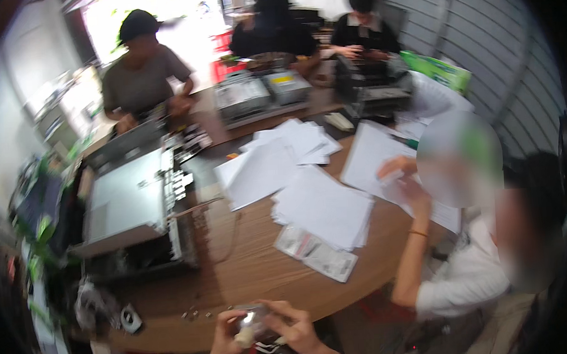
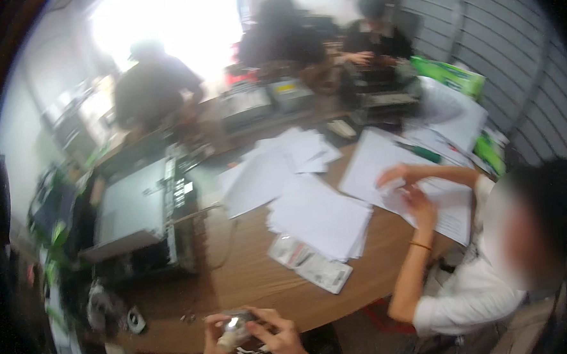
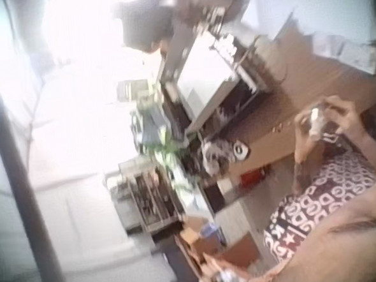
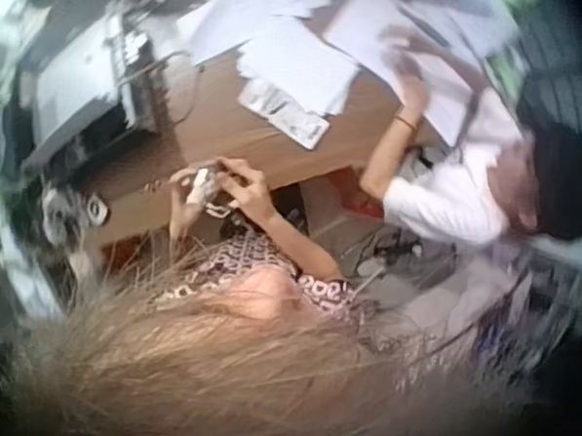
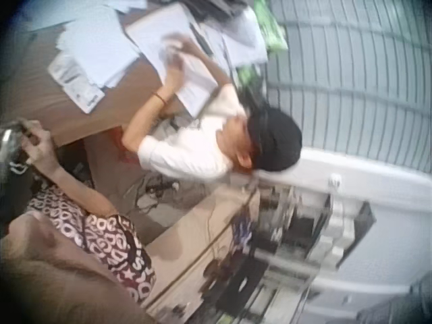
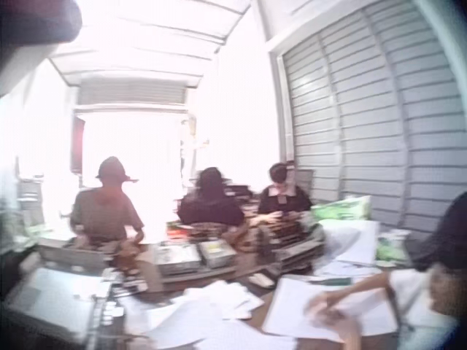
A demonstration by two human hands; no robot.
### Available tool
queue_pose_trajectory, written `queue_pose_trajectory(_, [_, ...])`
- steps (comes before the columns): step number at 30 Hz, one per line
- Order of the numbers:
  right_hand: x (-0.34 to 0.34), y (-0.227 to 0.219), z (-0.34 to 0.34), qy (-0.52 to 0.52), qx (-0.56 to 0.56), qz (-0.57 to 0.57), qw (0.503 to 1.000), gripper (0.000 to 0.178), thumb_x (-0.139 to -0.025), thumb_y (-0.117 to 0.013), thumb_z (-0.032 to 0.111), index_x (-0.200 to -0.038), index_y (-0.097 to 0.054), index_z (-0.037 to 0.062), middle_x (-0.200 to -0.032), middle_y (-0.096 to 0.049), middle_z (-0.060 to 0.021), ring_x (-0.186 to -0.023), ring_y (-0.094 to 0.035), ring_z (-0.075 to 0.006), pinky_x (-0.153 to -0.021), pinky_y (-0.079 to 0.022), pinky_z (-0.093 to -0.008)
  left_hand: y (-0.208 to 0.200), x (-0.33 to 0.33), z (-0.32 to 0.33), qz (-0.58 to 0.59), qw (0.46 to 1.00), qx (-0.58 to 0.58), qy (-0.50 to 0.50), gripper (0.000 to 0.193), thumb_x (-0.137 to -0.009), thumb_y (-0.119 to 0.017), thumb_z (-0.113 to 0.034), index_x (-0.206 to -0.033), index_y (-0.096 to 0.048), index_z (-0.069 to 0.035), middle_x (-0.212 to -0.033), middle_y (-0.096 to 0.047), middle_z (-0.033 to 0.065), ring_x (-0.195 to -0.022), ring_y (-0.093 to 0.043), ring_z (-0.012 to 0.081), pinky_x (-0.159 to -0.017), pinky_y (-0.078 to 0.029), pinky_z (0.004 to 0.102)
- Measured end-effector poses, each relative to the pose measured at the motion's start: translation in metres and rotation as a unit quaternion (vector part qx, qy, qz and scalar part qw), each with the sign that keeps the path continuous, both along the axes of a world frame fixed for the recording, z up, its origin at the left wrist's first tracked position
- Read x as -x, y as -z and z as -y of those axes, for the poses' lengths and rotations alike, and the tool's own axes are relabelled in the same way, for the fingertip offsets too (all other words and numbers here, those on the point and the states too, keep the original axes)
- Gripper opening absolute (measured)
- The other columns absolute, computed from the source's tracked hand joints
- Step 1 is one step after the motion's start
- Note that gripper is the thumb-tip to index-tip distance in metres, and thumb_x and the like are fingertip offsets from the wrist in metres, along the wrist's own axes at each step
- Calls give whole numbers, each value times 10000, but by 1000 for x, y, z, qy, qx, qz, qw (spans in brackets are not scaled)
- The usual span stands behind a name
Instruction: The person handles a projector lamp housing by hand, rotating and turning it over to inspect different sides while sitting at a table.
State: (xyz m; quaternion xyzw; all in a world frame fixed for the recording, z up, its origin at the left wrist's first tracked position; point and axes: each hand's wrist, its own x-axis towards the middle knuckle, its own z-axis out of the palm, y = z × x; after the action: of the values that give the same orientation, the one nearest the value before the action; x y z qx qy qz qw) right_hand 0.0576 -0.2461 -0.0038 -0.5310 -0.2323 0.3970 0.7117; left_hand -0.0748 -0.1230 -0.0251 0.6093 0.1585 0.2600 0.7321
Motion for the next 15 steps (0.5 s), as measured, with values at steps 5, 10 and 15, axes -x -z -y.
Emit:
queue_pose_trajectory(5, [4, -6, 11, 9, -53, -86, 995, 365, -918, -620, 74, -1245, -568, -80, -1243, -600, -138, -1143, -560, -200, -991, -426, -309, -14, 6, 15, -36, 999, 24, 14, 579, -749, -788, -1, -1242, -498, -91, -1307, -528, 135, -1209, -514, 233, -1010, -435, 386])
queue_pose_trajectory(10, [8, -4, 8, -27, -53, -83, 995, 360, -921, -623, 89, -1229, -574, -91, -1242, -598, -154, -1159, -556, -216, -995, -425, -315, -2, 18, 19, 7, 998, 67, 3, 625, -720, -813, -24, -1255, -493, -73, -1290, -539, 145, -1200, -527, 247, -1014, -440, 395])
queue_pose_trajectory(15, [15, -10, 2, -25, -28, -42, 998, 376, -913, -645, 102, -1244, -578, -64, -1260, -589, -123, -1099, -562, -178, -962, -426, -286, 0, 19, 19, 47, 990, 131, -18, 688, -665, -850, -31, -1244, -482, -69, -1270, -551, 165, -1149, -566, 254, -968, -482, 388])
